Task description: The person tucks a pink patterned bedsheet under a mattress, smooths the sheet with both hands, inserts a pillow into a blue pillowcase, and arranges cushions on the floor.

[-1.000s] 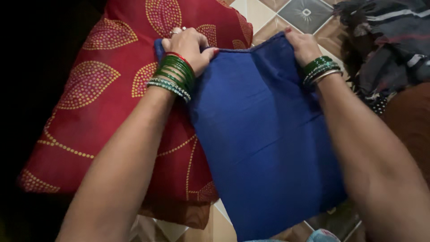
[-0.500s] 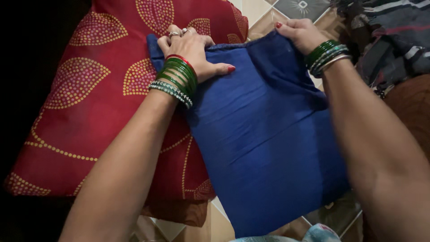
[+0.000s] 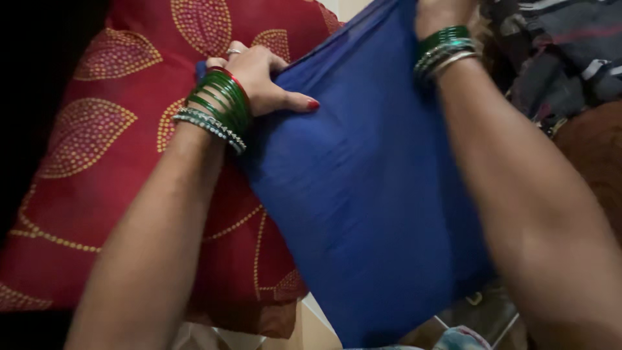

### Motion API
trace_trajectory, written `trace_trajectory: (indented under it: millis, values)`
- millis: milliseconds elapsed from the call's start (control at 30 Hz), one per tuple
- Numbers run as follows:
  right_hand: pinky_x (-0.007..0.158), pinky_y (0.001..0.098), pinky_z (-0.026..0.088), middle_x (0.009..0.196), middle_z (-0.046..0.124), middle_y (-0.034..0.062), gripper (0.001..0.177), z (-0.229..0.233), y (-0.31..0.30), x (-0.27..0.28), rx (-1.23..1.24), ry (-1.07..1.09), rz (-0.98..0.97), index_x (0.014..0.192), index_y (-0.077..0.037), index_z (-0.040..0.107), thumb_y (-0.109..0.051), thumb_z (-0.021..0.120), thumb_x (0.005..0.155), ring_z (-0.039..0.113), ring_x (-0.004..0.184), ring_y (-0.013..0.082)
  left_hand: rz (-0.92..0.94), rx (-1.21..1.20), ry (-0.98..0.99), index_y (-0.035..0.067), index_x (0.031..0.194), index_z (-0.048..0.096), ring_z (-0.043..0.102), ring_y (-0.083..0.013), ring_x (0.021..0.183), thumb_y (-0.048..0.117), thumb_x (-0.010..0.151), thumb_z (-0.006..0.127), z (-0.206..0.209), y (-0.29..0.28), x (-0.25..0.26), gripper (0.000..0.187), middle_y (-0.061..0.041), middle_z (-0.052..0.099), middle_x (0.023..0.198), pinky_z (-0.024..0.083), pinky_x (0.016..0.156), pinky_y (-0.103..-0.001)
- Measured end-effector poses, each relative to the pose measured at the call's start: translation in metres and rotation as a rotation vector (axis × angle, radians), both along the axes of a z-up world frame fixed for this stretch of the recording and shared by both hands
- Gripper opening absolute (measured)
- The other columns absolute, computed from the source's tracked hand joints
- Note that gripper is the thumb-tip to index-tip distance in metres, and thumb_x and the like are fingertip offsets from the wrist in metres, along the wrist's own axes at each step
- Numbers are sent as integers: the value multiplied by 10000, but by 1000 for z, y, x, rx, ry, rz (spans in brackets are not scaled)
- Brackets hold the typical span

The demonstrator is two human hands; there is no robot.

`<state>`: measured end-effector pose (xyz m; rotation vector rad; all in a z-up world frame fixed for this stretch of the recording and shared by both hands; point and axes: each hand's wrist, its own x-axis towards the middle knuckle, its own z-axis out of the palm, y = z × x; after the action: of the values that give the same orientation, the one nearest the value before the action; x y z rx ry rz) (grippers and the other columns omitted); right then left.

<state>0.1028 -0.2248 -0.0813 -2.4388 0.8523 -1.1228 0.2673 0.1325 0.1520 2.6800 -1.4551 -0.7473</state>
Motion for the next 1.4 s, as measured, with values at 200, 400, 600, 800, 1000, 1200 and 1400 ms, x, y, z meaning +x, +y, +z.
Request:
trace_trajectory:
  millis: [200,400,600,800,1000,1200,1400]
  values:
    - [847,313,594,1226,677,149,438,-5,36,-15,421,-57,387,1321,22,627,-29,650,886,686,1081,215,24,-59,-88,174,1109,789,423,-300,1313,839,587,780,-20,-5,-1,845,-99,720,1113,278,1014,-487]
    - [835,362,557,1027,762,189,464,54,110,-122,703,363,7,1247,-80,708,-447,578,995,735,956,283,52,-133,-255,118,963,794,425,-323,1294,812,641,780,-29,-3,-16,765,-105,729,1052,258,1001,-530]
    - [962,438,504,1173,694,286,867,78,162,-197,677,750,-91,1297,21,663,-752,625,908,675,1077,394,206,-376,-337,171,1264,653,397,-346,1367,573,737,833,-7,7,-66,687,-99,649,1272,158,1148,-653]
    - [960,407,545,1121,761,237,799,113,189,-198,809,667,11,1247,11,706,-603,783,741,746,1032,338,567,-740,-313,103,1537,284,215,-451,1467,303,726,886,8,41,-89,1030,-237,188,1595,130,1167,-630]
    - [876,454,539,1010,750,250,671,138,197,-211,495,535,187,1184,16,719,-505,807,771,721,964,371,962,-893,-59,-40,1479,333,314,-393,1473,176,734,869,-41,58,-62,943,-247,357,1550,246,1226,-455]
    - [808,484,554,869,700,285,646,152,197,-224,248,608,109,995,73,694,-545,807,844,708,866,427,914,-632,284,-80,1221,598,654,-338,1147,291,654,962,-23,69,-66,769,-246,660,1212,509,999,-392]
    - [780,439,562,931,743,228,516,211,201,-230,360,374,253,1109,28,715,-432,758,880,733,857,363,600,-881,501,-31,1010,782,780,-214,840,51,670,821,29,98,-73,353,-129,808,945,620,793,-340]
